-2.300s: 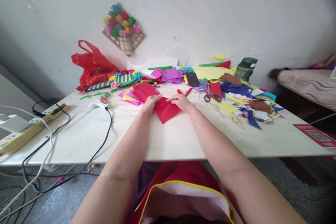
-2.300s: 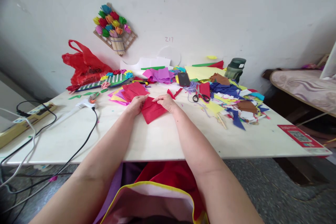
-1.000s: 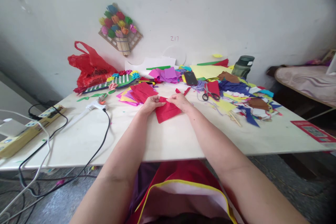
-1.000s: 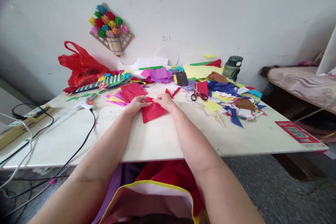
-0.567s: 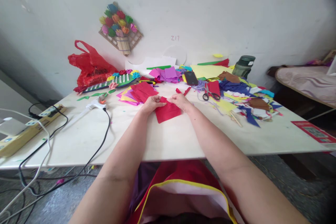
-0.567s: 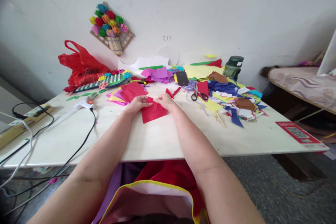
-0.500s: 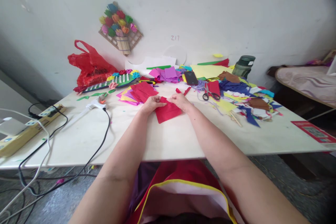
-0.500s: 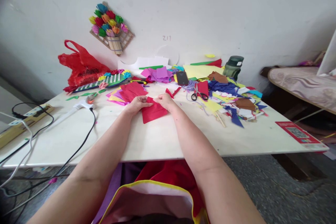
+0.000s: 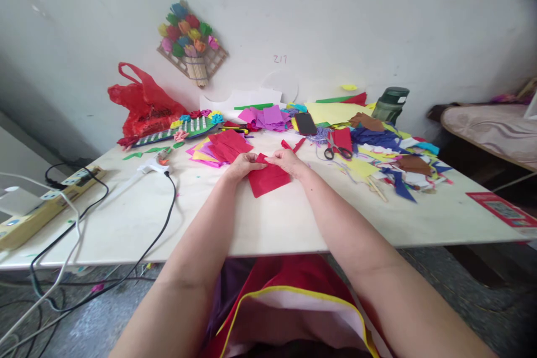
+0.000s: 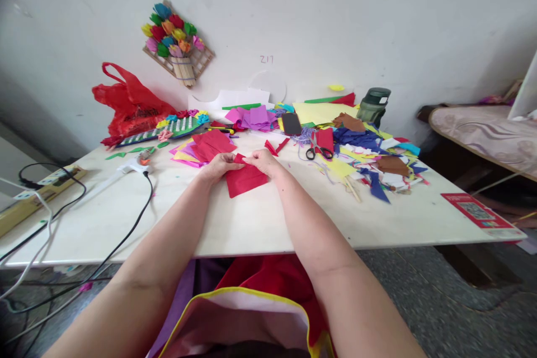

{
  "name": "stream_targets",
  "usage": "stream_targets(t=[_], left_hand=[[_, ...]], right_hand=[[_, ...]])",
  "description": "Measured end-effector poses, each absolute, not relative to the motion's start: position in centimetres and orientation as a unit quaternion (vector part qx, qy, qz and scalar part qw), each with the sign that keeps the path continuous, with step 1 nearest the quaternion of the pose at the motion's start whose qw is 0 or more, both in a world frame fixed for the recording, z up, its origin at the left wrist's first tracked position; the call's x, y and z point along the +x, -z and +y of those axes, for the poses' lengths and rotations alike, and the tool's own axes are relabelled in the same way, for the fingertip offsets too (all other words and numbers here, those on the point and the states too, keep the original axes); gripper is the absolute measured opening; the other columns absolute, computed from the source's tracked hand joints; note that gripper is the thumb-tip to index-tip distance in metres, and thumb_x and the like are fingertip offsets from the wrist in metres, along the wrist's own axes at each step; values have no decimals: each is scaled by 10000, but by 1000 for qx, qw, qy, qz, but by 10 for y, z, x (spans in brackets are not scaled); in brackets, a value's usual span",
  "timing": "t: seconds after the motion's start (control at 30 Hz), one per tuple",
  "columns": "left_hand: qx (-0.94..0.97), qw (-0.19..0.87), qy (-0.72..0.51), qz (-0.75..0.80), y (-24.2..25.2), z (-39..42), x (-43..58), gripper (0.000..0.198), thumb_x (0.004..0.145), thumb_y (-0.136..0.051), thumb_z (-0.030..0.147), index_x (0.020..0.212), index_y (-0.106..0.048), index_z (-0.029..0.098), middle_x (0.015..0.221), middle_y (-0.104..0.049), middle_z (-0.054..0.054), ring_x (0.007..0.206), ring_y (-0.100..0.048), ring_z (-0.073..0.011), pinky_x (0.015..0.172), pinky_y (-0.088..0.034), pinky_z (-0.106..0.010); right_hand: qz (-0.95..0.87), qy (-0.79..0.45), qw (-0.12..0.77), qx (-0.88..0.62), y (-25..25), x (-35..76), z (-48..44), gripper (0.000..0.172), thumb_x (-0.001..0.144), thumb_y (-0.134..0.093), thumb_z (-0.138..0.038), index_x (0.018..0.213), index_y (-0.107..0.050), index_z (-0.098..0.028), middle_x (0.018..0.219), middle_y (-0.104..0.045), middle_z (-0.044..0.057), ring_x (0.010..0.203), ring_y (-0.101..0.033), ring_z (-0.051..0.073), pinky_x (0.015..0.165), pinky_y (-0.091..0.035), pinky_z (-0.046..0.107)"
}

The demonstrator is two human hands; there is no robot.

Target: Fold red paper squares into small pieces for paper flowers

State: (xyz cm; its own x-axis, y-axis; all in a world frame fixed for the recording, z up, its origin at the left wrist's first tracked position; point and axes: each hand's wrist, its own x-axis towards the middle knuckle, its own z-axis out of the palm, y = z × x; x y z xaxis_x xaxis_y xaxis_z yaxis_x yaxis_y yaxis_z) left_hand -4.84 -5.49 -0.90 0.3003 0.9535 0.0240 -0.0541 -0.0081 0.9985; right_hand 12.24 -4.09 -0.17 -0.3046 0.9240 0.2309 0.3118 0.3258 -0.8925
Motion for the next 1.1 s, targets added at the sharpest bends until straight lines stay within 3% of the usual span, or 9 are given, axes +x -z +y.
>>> stream_targets(t=[0.17,0.53,0.73,1.1], left_hand=[[557,601,-414,396,6,-57,-48,378,469,-777,283,784,-660,110,693,-663,-54,668,-621,-187,651,-478,-291],[549,597,-425,402,5,-60,-45,382,483,-776,288,800,-675,102,719,-672,-71,623,-611,-160,632,-482,-279],[549,593,-417,417,7,-58,-47,371,483,-775,295,785,-676,105,722,-675,-74,600,-610,-157,602,-480,-269],[543,597,-440,394,9,-58,-49,409,492,-766,299,840,-669,107,775,-680,-72,647,-626,-183,631,-486,-287]], right_hand=[[-696,-399,413,-431,3,122,-40,450,592,-602,-516,480,-310,-193,461,-241,-67,442,-237,66,438,-195,233],[-691,-424,390,-436,-4,130,-42,414,545,-651,-479,458,-392,-167,442,-317,-66,440,-297,62,447,-232,227],[-693,-469,373,-401,-5,132,-42,328,551,-674,-455,566,-559,-149,492,-462,-34,495,-424,98,499,-324,238],[-697,-477,362,-395,-2,134,-42,437,526,-676,-503,440,-423,-157,420,-327,-70,428,-286,56,455,-233,226]])
